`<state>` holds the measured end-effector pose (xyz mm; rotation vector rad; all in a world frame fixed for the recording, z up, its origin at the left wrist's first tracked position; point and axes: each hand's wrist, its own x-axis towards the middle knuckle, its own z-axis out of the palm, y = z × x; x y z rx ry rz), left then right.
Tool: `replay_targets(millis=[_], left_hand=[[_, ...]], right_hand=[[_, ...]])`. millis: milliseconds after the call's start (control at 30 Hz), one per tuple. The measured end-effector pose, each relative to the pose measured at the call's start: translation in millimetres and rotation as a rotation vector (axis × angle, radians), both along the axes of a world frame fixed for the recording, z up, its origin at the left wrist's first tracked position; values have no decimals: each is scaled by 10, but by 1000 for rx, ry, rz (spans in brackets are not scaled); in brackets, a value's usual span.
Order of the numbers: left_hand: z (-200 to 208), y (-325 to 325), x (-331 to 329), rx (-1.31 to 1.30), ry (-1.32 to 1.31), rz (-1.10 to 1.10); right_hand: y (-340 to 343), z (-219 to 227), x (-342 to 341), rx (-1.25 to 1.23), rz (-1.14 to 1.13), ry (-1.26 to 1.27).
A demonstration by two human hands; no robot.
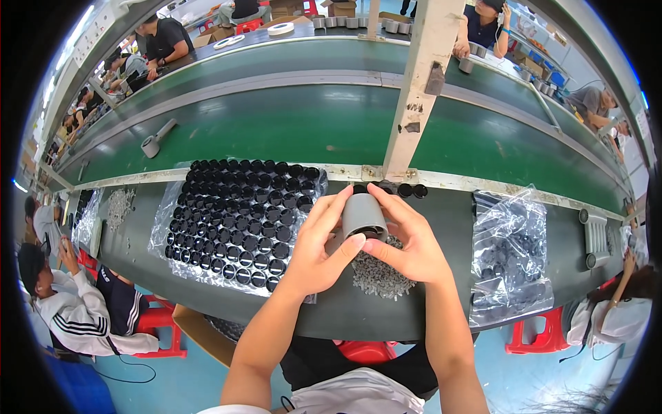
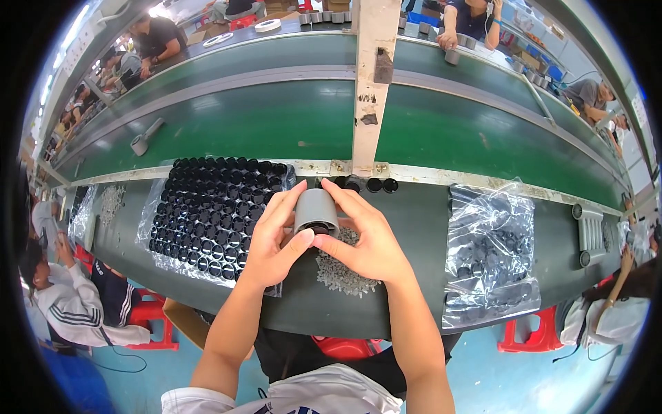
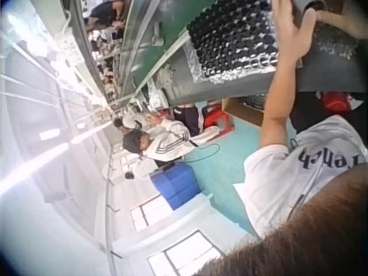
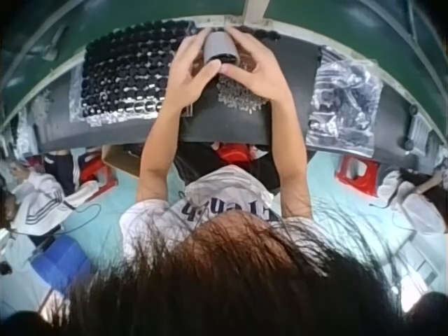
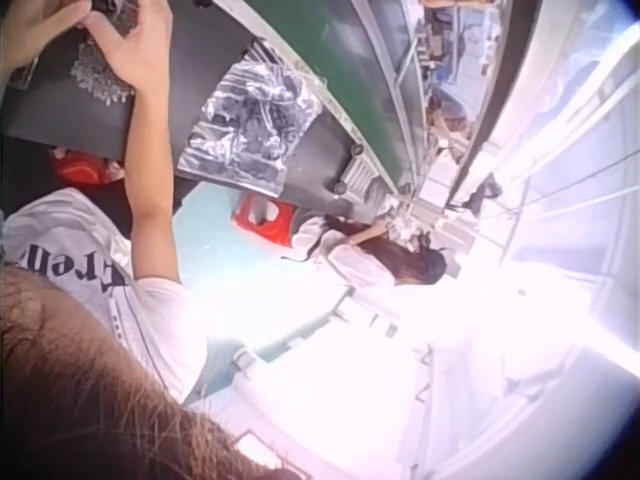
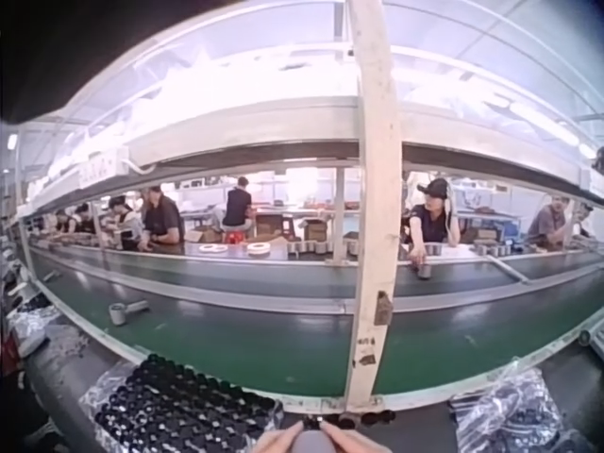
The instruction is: The person assembles portable fan bodies by inserting circular caps into the housing by hand and placing the assembled fan units onto the conveyor belt.
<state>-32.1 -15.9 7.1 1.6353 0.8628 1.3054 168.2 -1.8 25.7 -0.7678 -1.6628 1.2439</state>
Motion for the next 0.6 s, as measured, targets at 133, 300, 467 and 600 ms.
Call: replay_targets(millis=[133, 300, 467, 600], left_hand=[[4, 6, -55, 11, 82, -20], [28, 0, -46, -83, -34, -47], [92, -35, 35, -227, -196, -64], [19, -20, 75, -513, -390, -160]], right_hand=[[-36, 38, -29, 111, -68, -160], [-4, -26, -50, 102, -56, -99], [14, -88, -29, -30, -7, 47], [127, -78, 77, 153, -237, 283]])
